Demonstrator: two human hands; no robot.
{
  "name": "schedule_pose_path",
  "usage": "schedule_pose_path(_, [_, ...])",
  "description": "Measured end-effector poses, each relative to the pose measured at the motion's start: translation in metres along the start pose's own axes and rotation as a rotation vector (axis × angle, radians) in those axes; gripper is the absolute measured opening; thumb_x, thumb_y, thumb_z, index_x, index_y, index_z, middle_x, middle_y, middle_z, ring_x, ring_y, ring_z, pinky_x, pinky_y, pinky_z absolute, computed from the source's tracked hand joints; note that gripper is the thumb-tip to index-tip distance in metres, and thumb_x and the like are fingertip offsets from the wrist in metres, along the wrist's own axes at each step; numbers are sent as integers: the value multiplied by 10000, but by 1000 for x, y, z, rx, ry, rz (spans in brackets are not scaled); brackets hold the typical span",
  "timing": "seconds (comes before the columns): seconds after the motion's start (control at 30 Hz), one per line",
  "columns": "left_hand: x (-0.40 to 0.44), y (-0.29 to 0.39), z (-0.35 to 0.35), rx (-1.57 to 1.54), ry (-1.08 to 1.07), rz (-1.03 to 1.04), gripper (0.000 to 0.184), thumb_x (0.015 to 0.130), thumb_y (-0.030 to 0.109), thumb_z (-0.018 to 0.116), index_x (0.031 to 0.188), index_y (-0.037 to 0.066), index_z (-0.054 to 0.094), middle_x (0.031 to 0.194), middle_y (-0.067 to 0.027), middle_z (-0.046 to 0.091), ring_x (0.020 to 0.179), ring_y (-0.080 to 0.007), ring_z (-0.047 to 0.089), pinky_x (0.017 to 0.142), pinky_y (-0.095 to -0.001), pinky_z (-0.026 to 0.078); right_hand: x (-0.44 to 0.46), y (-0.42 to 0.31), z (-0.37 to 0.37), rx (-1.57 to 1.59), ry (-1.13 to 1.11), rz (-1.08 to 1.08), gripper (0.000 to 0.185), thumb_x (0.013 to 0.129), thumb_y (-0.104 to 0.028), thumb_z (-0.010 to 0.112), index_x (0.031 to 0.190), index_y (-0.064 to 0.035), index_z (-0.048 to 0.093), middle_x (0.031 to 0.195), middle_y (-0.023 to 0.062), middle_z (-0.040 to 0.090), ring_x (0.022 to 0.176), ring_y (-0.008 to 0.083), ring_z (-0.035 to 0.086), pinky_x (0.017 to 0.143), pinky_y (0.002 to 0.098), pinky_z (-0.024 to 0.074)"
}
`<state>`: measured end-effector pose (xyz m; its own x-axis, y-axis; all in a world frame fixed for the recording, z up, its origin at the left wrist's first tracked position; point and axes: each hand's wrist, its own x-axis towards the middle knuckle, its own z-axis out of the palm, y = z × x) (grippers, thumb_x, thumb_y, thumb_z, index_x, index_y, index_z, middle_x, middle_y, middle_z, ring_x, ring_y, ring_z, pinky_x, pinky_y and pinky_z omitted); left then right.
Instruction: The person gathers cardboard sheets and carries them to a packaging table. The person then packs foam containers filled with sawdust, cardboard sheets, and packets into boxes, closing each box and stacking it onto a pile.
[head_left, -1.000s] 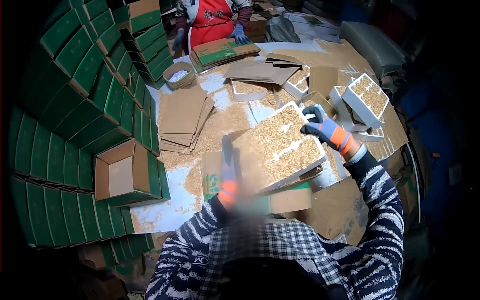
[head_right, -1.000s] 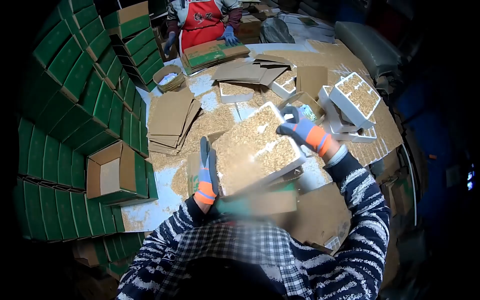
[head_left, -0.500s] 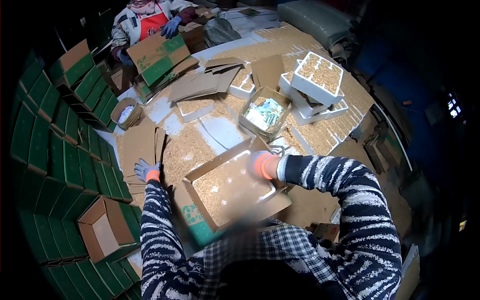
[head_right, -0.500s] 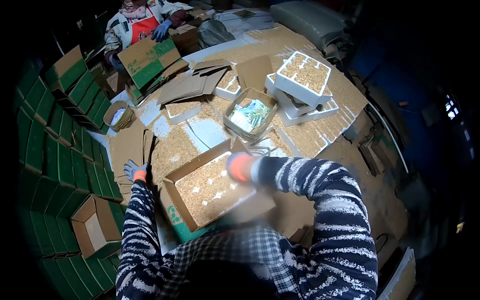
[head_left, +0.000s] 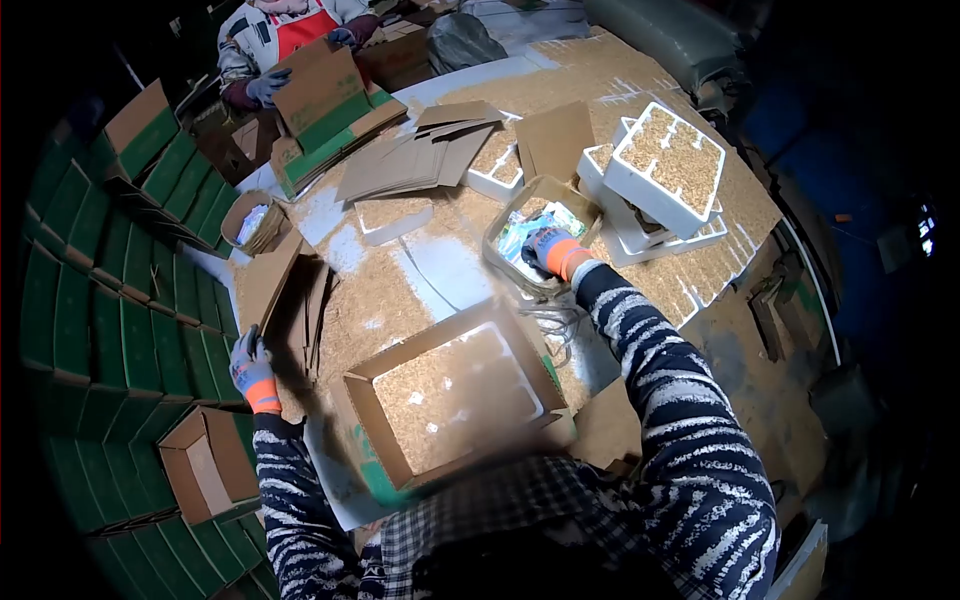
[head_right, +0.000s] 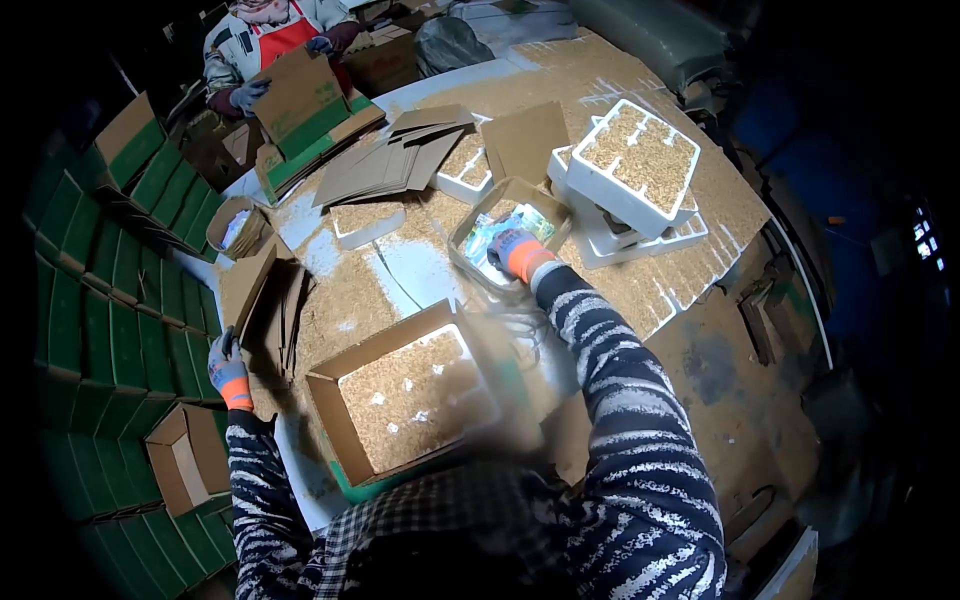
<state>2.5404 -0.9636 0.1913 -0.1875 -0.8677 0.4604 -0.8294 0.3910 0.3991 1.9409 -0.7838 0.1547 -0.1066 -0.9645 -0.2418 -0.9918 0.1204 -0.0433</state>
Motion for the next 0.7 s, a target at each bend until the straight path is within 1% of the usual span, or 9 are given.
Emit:
schedule_pose_path(0.07, [2, 15, -32, -206, 86, -83, 263, 949, 56, 601, 1188, 32, 707, 1118, -112, 706, 1025, -239, 667, 924, -323, 508, 4, 7, 10, 13, 38, -64, 191, 884, -251, 573, 970, -182, 729, 990, 154, 710, 944, 333, 676, 855, 437, 513])
schedule_pose_path(0.1, [-1, 23, -45, -242, 135, -98, 247, 962, 87, 614, 1180, 15, 703, 1122, -108, 709, 1018, -221, 661, 925, -318, 504, 1, 7, 14, 56, 87, -70, 163, 848, -242, 637, 976, -174, 713, 991, 140, 709, 943, 332, 672, 848, 440, 512])
schedule_pose_path(0.2, [-14, 42, -73, -347, 261, -104, 247, 972, 124, 639, 1178, 0, 698, 1118, -99, 714, 1005, -201, 654, 925, -313, 500, -22, -9, -4, -3, 198, -42, 299, 791, -285, 725, 1073, -196, 683, 1059, 114, 710, 1041, 304, 668, 891, 410, 514])
schedule_pose_path(0.23, [-21, 51, -80, -374, 291, -97, 248, 973, 123, 639, 1181, 0, 696, 1120, -99, 714, 1004, -200, 653, 925, -314, 501, -19, -10, -10, 67, 57, 38, 406, 739, -291, 778, 1113, -208, 643, 1068, 110, 708, 1058, 306, 664, 897, 409, 512])
schedule_pose_path(0.27, [-27, 63, -87, -402, 320, -89, 249, 973, 121, 638, 1184, 0, 694, 1123, -99, 714, 1003, -198, 653, 924, -315, 501, -12, -12, -10, 110, 22, 77, 315, 768, -228, 739, 1076, -176, 701, 1077, 127, 720, 1028, 316, 682, 879, 414, 528])
schedule_pose_path(0.37, [-47, 87, -107, -508, 342, -98, 258, 967, 69, 623, 1206, -12, 675, 1160, -93, 706, 1030, -187, 642, 943, -309, 493, -5, -23, -11, -62, 57, 96, 198, 818, -157, 653, 955, -98, 783, 1060, 171, 731, 946, 331, 715, 829, 431, 559])
schedule_pose_path(0.5, [-75, 107, -132, -586, 341, -120, 252, 952, 29, 607, 1185, -23, 688, 1140, -93, 703, 1021, -191, 644, 922, -302, 501, -31, -37, -12, 34, 264, 170, 293, 851, -232, 665, 1102, -93, 722, 1171, 195, 693, 1060, 350, 680, 881, 457, 541])
schedule_pose_path(0.53, [-81, 108, -137, -580, 338, -114, 250, 949, 25, 605, 1179, -24, 692, 1132, -93, 703, 1016, -190, 646, 915, -301, 503, -23, -31, -6, 73, 141, 257, 244, 892, -218, 594, 1100, -114, 670, 1221, 197, 636, 1169, 374, 599, 939, 464, 496])
schedule_pose_path(0.7, [-112, 107, -155, -468, 305, -112, 251, 938, 12, 601, 1167, -21, 697, 1134, -107, 698, 1018, -200, 652, 921, -313, 510, 13, -17, 15, 13, 84, 275, 311, 903, -209, 549, 1133, -91, 722, 1192, 230, 671, 1096, 370, 656, 927, 462, 519])
